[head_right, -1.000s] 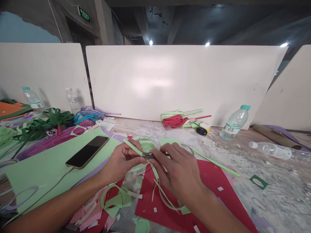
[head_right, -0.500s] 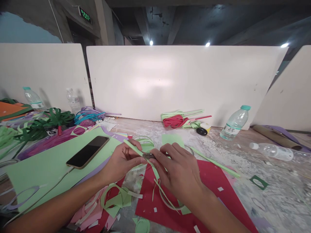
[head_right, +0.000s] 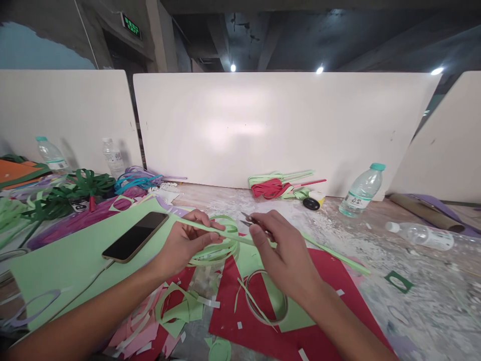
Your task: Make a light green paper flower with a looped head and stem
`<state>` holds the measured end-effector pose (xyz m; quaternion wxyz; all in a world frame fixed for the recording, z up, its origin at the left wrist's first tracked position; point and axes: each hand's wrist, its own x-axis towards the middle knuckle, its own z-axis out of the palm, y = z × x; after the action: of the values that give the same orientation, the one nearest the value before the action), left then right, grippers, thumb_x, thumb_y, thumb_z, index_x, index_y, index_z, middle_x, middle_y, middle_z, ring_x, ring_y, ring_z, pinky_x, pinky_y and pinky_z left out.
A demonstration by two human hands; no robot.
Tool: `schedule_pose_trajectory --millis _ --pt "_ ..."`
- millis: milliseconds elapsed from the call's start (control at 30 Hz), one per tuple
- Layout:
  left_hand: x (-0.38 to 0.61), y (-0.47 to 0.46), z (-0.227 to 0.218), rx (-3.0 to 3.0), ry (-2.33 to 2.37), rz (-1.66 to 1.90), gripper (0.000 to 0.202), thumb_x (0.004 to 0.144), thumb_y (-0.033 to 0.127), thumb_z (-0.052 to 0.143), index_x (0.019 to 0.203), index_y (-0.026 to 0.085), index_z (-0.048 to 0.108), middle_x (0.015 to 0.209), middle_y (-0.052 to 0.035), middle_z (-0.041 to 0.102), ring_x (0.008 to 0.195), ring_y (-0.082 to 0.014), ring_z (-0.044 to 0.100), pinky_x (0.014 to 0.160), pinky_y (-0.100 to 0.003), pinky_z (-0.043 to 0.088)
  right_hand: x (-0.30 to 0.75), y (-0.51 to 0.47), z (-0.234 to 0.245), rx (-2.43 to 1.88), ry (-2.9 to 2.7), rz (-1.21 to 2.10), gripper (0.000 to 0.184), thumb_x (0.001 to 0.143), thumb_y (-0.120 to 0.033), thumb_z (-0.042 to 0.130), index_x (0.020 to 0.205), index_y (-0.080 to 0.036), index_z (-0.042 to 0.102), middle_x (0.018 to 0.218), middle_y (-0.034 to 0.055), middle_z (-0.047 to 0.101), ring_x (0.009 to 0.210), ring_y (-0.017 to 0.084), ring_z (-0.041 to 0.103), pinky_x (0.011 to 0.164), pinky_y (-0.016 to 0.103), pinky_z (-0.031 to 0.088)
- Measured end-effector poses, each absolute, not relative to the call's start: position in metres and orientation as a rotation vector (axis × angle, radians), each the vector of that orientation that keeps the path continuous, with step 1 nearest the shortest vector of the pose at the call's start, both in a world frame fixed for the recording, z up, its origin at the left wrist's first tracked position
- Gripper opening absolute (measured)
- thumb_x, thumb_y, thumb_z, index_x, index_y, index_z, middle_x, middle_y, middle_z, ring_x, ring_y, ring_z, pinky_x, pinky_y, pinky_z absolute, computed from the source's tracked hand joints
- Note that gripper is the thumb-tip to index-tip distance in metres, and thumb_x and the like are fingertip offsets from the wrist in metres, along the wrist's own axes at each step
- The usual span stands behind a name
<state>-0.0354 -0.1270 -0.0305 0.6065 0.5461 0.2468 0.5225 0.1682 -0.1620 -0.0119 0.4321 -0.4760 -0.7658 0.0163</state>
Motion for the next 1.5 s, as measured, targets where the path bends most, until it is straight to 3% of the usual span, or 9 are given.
schedule_pose_trajectory --millis 67,233,333,533,767,900,1133,1300,1500 --pt "-0.037 -0.123 -0.03 1.236 0.598 1.278 0.031 0.064 0.021 0.078 0.076 0.018 0.05 0.083 -0.0033 0.072 0.067 -0.014 0.068 0.069 -0.027 0.054 0.176 -0.156 -0.009 -1.212 -1.907 0.132 0.03 0.093 -0.038 0.039 0.103 -0.021 0.062 0.089 0.0066 0.064 0.073 0.018 0.058 0.056 0.026 0.045" --pt "-0.041 -0.118 -0.026 1.133 0.593 1.389 0.032 0.063 0.022 0.079 0.077 0.018 0.05 0.078 0.0014 0.07 0.063 -0.0123 0.067 0.07 -0.027 0.056 0.193 -0.147 -0.003 -1.292 -2.033 0.224 0.021 0.081 -0.042 0.059 0.084 -0.021 0.063 0.076 0.0024 0.06 0.061 0.014 0.051 0.051 0.025 0.042" --pt "-0.043 -0.117 -0.024 1.069 0.555 1.429 0.033 0.063 0.02 0.078 0.08 0.019 0.051 0.077 0.0036 0.068 0.061 -0.0104 0.066 0.068 -0.025 0.055 0.196 -0.147 -0.002 -1.264 -2.078 0.416 0.022 0.082 -0.041 0.057 0.073 -0.021 0.061 0.073 0.0016 0.058 0.059 0.013 0.048 0.05 0.024 0.04" --pt "-0.048 -0.112 -0.026 0.997 0.49 1.456 0.026 0.065 0.02 0.076 0.079 0.02 0.054 0.079 0.0052 0.065 0.06 -0.0074 0.062 0.068 -0.023 0.054 0.195 -0.147 -0.003 -1.196 -1.917 0.622 0.027 0.084 -0.043 0.054 0.082 -0.019 0.066 0.067 0.002 0.059 0.053 0.012 0.046 0.044 0.023 0.035" --pt "-0.041 -0.118 -0.029 1.123 0.579 1.281 0.022 0.065 0.021 0.077 0.076 0.017 0.059 0.08 0.0012 0.067 0.066 -0.0111 0.065 0.069 -0.025 0.055 0.181 -0.148 -0.011 -1.22 -1.921 0.523 0.027 0.085 -0.04 0.052 0.07 -0.019 0.061 0.06 -0.001 0.052 0.054 0.012 0.043 0.047 0.023 0.035" --pt "-0.035 -0.123 -0.036 1.125 0.611 1.135 0.02 0.066 0.022 0.077 0.074 0.015 0.061 0.081 -0.0009 0.068 0.068 -0.012 0.066 0.072 -0.027 0.055 0.173 -0.15 -0.019 -1.22 -1.938 0.496 0.017 0.083 -0.033 0.056 0.081 -0.02 0.065 0.064 -0.0004 0.058 0.057 0.013 0.047 0.05 0.024 0.037" --pt "-0.036 -0.122 -0.029 1.048 0.609 1.199 0.022 0.062 0.019 0.08 0.071 0.016 0.06 0.08 -0.0011 0.071 0.072 -0.0123 0.067 0.076 -0.025 0.055 0.177 -0.149 -0.011 -1.222 -1.841 0.469 0.025 0.084 -0.041 0.054 0.083 -0.02 0.066 0.068 0.0018 0.063 0.058 0.014 0.053 0.049 0.024 0.04" --pt "-0.038 -0.12 -0.028 0.992 0.604 1.27 0.024 0.062 0.018 0.08 0.074 0.016 0.059 0.078 -0.0007 0.072 0.065 -0.0107 0.067 0.072 -0.022 0.056 0.183 -0.147 -0.008 -1.195 -1.784 0.683 0.033 0.088 -0.046 0.047 0.087 -0.018 0.065 0.064 0.0024 0.062 0.051 0.012 0.047 0.047 0.024 0.039" --pt "-0.038 -0.122 -0.03 1.044 0.612 1.224 0.019 0.066 0.019 0.077 0.077 0.015 0.062 0.083 -0.001 0.071 0.068 -0.0118 0.068 0.073 -0.022 0.057 0.175 -0.151 -0.009 -1.221 -1.796 0.67 0.026 0.083 -0.043 0.055 0.078 -0.019 0.064 0.065 0.0012 0.059 0.053 0.011 0.043 0.047 0.023 0.034"
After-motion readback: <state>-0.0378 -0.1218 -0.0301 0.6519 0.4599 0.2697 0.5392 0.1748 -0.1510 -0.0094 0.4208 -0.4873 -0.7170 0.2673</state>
